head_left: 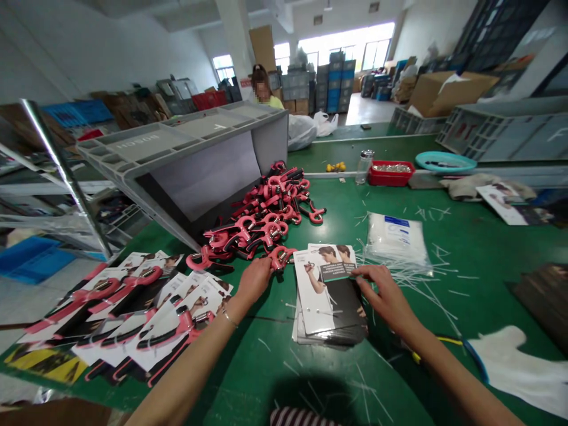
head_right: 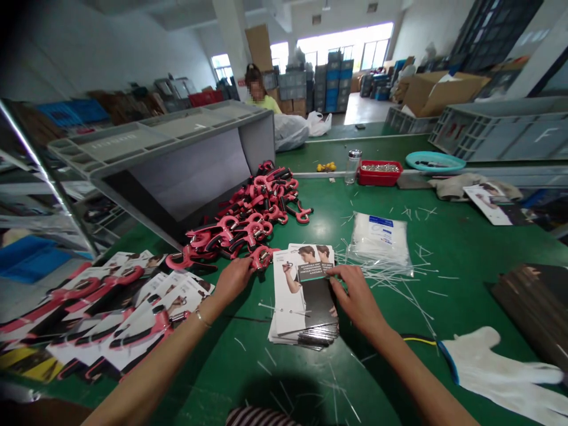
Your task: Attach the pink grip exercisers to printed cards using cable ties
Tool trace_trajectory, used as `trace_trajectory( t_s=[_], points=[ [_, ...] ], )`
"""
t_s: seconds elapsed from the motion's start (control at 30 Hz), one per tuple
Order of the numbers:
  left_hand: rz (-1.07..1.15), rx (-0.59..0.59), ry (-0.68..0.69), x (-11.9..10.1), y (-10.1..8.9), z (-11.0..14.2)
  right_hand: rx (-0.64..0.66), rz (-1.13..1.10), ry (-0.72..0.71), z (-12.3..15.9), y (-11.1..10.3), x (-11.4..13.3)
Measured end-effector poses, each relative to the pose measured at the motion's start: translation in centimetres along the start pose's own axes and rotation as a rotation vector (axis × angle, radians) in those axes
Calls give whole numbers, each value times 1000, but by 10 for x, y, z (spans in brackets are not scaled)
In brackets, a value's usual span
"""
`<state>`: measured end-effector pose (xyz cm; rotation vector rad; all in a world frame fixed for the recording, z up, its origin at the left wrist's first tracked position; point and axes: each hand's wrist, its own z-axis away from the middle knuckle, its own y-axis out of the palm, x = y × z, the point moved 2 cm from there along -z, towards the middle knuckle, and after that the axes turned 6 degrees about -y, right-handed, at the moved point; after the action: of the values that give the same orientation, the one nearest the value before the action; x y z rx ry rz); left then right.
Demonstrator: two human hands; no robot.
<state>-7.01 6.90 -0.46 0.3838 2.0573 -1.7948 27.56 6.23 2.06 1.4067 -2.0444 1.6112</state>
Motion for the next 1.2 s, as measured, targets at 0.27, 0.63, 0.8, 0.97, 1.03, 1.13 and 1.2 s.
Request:
trace_trajectory(
  t_s=[0.27, 0.63, 0.8, 0.97, 1.03, 1.13, 1.2],
  points=[
    [1157, 427, -131, -90, -58, 33, 186, -414, 173, -47, -17, 58],
    [813, 322, -3, -87, 3, 6, 518, -706, 397, -45, 14, 17],
    [519, 235, 92, -90, 0, 31, 508, -415, 316, -28, 17, 19],
    [529, 243, 144, -98, -6, 24, 407, -171, 183, -34, 16, 23],
    [516, 202, 146, -99, -9, 12, 386, -212, 188, -44, 14, 19],
    [465, 228, 131, -101, -11, 6, 405, -237, 217, -53, 10, 15],
    [454, 295, 106, -102, -9, 15, 450, -224, 210, -46, 7, 17]
  ],
)
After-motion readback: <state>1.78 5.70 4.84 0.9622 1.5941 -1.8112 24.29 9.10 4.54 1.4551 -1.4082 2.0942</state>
